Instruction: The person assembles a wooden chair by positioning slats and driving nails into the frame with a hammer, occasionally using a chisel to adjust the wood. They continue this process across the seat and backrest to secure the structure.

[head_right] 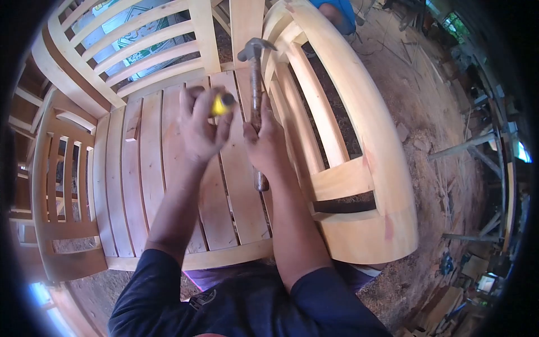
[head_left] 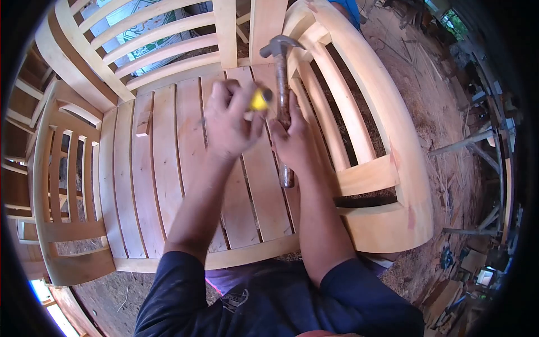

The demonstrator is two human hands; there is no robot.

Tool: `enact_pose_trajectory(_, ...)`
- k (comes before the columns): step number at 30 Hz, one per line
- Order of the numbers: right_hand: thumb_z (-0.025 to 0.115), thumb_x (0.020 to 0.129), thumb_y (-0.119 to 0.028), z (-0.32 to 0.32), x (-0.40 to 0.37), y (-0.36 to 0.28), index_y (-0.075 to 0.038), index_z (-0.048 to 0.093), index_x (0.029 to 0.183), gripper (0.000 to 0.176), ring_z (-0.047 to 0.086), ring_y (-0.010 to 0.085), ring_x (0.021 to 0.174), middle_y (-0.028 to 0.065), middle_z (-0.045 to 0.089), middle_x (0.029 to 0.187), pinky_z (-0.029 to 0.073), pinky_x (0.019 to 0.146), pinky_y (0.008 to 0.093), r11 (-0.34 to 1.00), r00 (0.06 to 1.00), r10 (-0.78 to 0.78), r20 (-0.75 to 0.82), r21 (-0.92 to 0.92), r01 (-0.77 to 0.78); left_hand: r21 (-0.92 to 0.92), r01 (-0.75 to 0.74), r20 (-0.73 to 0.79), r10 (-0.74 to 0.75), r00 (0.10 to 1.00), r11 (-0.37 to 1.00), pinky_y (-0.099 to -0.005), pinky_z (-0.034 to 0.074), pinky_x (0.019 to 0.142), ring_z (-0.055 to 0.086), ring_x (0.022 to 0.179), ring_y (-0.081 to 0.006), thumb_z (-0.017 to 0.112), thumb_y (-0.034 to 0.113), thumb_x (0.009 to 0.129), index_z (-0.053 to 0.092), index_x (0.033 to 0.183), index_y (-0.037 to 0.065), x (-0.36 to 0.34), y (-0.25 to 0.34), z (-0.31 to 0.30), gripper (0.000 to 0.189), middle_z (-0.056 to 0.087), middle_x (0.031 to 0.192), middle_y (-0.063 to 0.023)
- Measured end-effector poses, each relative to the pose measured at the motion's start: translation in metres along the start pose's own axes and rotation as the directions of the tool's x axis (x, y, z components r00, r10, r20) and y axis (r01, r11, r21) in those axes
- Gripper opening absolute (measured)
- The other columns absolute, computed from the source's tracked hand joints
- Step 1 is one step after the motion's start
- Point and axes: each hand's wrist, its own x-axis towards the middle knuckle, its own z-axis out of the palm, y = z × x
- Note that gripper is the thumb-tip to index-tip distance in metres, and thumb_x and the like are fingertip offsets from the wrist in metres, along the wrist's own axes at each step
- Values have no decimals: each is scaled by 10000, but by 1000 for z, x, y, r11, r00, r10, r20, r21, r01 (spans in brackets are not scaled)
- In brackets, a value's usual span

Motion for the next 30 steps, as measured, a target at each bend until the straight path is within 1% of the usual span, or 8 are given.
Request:
enact_pose_trajectory(3, 656, 969, -93, 9, 3, -11, 32, 321, 1592, 718, 691, 498, 1050, 358, 667, 1175, 574, 861, 515, 998, 1000, -20, 17, -56, 21, 295, 359, 317, -445, 837, 885, -442, 558, 888, 690, 1098, -342, 838, 351, 846, 672, 1271, 137, 11, -31, -5, 504, 657, 1178, -167)
enact_pose_trajectory(7, 623, 992, -82, 34, 15, -8, 28, 348, 1576, 654, 686, 502, 1057, 363, 662, 1173, 581, 862, 501, 972, 968, -234, -85, -24, 233, 556, 407, 485, -681, 549, 725, -468, 540, 1006, 671, 1209, -352, 866, 639, 727, 616, 1413, 167, 4, -77, 3, 870, 655, 1297, -187)
enact_pose_trajectory(9, 621, 995, -85, 40, 22, -8, 26, 379, 1565, 630, 686, 512, 1031, 360, 672, 1116, 581, 853, 499, 967, 962, -255, -92, -15, 255, 566, 403, 483, -686, 545, 719, -456, 533, 1027, 659, 1237, -352, 883, 649, 690, 617, 1405, 131, 7, -90, 8, 922, 648, 1330, -193)
enact_pose_trajectory(13, 622, 992, -79, 45, 38, -13, 38, 394, 1562, 624, 689, 507, 1020, 362, 670, 1141, 588, 836, 497, 965, 988, 81, 129, -260, -45, 551, 451, 510, -711, 485, 702, -445, 509, 1045, 648, 1235, -360, 911, 672, 608, 629, 1377, 41, 11, -95, 12, 1034, 649, 1333, -209)
enact_pose_trajectory(19, 611, 1006, -68, 34, 24, -47, 76, 363, 1562, 625, 718, 465, 994, 336, 679, 1167, 598, 801, 468, 930, 897, -359, -258, -25, 366, 528, 442, 530, -688, 495, 725, -440, 506, 1049, 640, 1241, -376, 930, 619, 610, 631, 1389, 46, 9, -107, 20, 1013, 638, 1340, -246)
enact_pose_trajectory(23, 598, 1009, -62, 28, 14, -55, 60, 366, 1569, 618, 718, 458, 1035, 340, 661, 1236, 598, 824, 465, 959, 948, -271, -167, 41, 281, 498, 470, 531, -685, 499, 729, -440, 503, 1055, 638, 1241, -383, 933, 607, 613, 624, 1400, 43, 11, -100, 16, 1017, 635, 1343, -251)
enact_pose_trajectory(27, 616, 992, -87, 55, 27, -8, 40, 378, 1567, 634, 705, 498, 949, 315, 700, 1055, 581, 839, 518, 971, 995, -85, 44, -221, 92, 506, 467, 516, -688, 510, 725, -441, 502, 1064, 634, 1251, -386, 930, 606, 621, 619, 1407, 38, 7, -102, 16, 1019, 634, 1343, -256)
enact_pose_trajectory(30, 629, 983, -77, 57, 32, -11, 38, 378, 1565, 645, 699, 516, 940, 314, 700, 1018, 579, 822, 520, 979, 993, -122, -9, -164, 118, 527, 426, 531, -677, 509, 735, -442, 502, 1066, 632, 1256, -385, 926, 615, 625, 613, 1411, 32, 13, -106, 19, 1027, 632, 1345, -258)
